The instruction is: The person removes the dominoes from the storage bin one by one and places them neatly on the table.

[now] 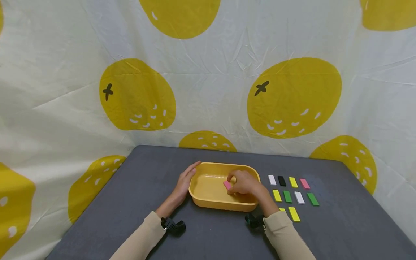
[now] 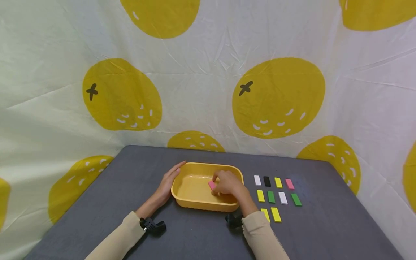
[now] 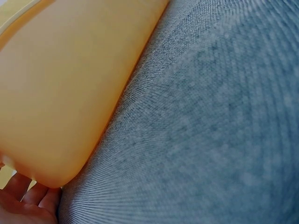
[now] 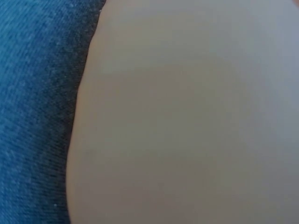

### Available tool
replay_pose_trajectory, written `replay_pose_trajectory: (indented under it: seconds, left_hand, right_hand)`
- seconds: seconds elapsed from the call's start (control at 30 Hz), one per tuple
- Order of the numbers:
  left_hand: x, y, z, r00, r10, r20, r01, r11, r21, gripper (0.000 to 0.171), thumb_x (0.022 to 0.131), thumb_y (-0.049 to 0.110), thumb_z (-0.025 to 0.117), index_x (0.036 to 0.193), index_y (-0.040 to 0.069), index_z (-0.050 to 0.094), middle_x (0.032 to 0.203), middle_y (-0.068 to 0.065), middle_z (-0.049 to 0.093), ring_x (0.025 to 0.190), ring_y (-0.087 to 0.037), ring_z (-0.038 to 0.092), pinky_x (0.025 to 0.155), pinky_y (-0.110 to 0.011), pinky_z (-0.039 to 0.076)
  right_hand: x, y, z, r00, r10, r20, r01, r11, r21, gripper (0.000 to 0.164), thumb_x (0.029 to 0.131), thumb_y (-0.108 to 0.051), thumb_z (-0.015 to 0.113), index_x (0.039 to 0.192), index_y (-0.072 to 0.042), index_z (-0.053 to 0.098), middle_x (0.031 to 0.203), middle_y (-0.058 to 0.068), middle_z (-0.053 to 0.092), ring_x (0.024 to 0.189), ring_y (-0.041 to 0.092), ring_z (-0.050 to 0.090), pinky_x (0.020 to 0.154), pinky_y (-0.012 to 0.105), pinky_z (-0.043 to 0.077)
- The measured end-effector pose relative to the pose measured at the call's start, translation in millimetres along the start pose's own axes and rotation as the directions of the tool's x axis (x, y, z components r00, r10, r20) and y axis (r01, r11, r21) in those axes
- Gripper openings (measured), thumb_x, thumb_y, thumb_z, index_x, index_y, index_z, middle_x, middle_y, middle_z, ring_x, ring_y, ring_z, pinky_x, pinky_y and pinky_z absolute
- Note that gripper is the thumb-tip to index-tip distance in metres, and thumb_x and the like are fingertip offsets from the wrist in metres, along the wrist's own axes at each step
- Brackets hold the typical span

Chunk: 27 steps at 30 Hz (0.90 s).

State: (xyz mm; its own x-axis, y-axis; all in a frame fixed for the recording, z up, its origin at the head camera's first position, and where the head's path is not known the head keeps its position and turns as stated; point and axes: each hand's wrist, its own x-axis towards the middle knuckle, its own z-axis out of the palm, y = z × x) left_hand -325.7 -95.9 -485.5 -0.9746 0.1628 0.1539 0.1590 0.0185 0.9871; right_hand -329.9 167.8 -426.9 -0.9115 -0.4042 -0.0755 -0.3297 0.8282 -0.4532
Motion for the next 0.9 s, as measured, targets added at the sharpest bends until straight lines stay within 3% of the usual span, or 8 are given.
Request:
replay_pose_trajectory:
  seconds: [0.3,0.5,0.73,0.9]
  left_hand:
    - [-0.6,-0.6,0.6,1.0,0.001,-0.004,-0.001,1.0,0.004,0.046,0.114,0.028,0.037,0.157,0.016,0.046,0.165,-0.01,0.041,0.153,-0.031,0.039,0.123,-0.056,0.035]
    - [-1.4,-0.3,0.7,1.0,0.0,-0.003,0.0,1.0,-0.006,0.045,0.114,0.029,0.037,0.157,0.016,0.047,0.165,-0.01,0.041,0.154,-0.031,0.037,0.124,-0.057,0.032]
    - [-1.4,-2.0,0.5,1.0,-0.009,-0.005,0.009,1.0,-0.008,0.045,0.114,0.03,0.038,0.156,0.018,0.048,0.164,-0.007,0.042,0.154,-0.028,0.038,0.124,-0.055,0.032]
    - [-1.6,-2.6,0.9,1.0,0.009,-0.001,-0.009,1.0,-0.011,0.046,0.114,0.03,0.038,0.156,0.016,0.047,0.165,-0.009,0.042,0.154,-0.031,0.038,0.123,-0.056,0.033]
  right_hand:
    - [-3,-2,-3,1.0,-0.005,0.009,0.005,1.0,0.027,0.038,0.075,-0.025,0.091,0.103,-0.009,0.072,0.082,0.001,0.061,0.075,0.019,0.053,0.068,0.03,0.041]
    - [-7,-7,-9,0.999,-0.001,0.036,-0.003,0.995,0.1,0.04,0.075,-0.021,0.091,0.106,-0.007,0.07,0.077,0.003,0.061,0.057,0.016,0.056,0.055,0.027,0.045]
    - [-14,-13,-22,0.998,-0.054,0.037,0.049,0.992,0.117,0.038,0.078,-0.017,0.089,0.108,-0.006,0.068,0.06,0.0,0.055,0.044,0.012,0.048,0.048,0.026,0.044]
    - [-21,-17,-31,0.997,-0.065,0.029,0.062,0.992,0.112,0.038,0.08,-0.018,0.089,0.109,-0.007,0.068,0.061,0.0,0.057,0.044,0.012,0.049,0.049,0.027,0.046]
